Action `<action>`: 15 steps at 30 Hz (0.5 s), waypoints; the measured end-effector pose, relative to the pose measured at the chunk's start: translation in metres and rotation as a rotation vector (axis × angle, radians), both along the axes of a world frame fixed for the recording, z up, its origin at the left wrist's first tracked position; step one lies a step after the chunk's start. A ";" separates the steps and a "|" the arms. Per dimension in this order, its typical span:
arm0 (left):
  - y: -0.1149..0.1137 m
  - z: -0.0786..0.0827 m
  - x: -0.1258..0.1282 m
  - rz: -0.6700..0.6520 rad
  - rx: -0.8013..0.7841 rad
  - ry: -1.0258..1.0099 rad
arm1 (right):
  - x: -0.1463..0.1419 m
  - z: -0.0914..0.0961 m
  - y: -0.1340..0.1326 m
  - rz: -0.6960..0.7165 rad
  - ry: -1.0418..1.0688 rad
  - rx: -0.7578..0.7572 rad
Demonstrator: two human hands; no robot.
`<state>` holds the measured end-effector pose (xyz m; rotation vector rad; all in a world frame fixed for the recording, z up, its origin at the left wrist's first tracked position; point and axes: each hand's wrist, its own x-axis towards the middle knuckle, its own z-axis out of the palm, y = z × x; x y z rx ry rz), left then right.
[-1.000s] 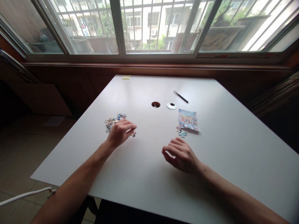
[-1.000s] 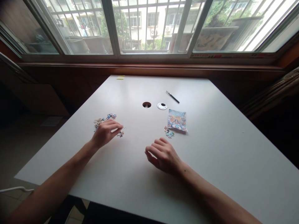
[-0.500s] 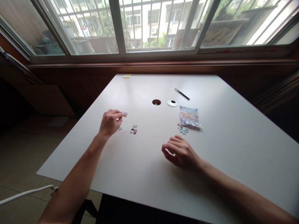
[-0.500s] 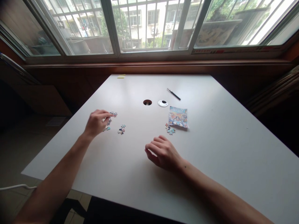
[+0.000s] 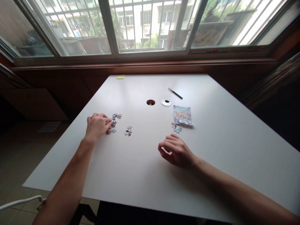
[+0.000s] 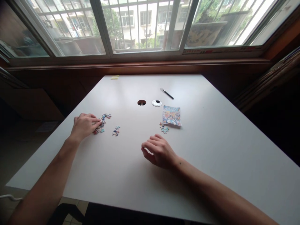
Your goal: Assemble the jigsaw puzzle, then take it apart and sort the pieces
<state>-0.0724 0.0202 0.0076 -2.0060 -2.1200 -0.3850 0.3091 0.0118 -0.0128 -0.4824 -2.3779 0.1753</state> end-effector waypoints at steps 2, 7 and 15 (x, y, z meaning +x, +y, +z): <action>0.001 -0.002 -0.002 0.009 0.005 -0.006 | 0.001 0.002 0.000 -0.010 0.001 -0.001; 0.002 -0.004 -0.007 0.038 0.025 -0.065 | 0.008 0.002 0.003 -0.063 0.055 -0.040; -0.005 0.002 0.079 -0.230 0.190 -0.819 | 0.014 0.002 0.005 -0.156 0.228 -0.252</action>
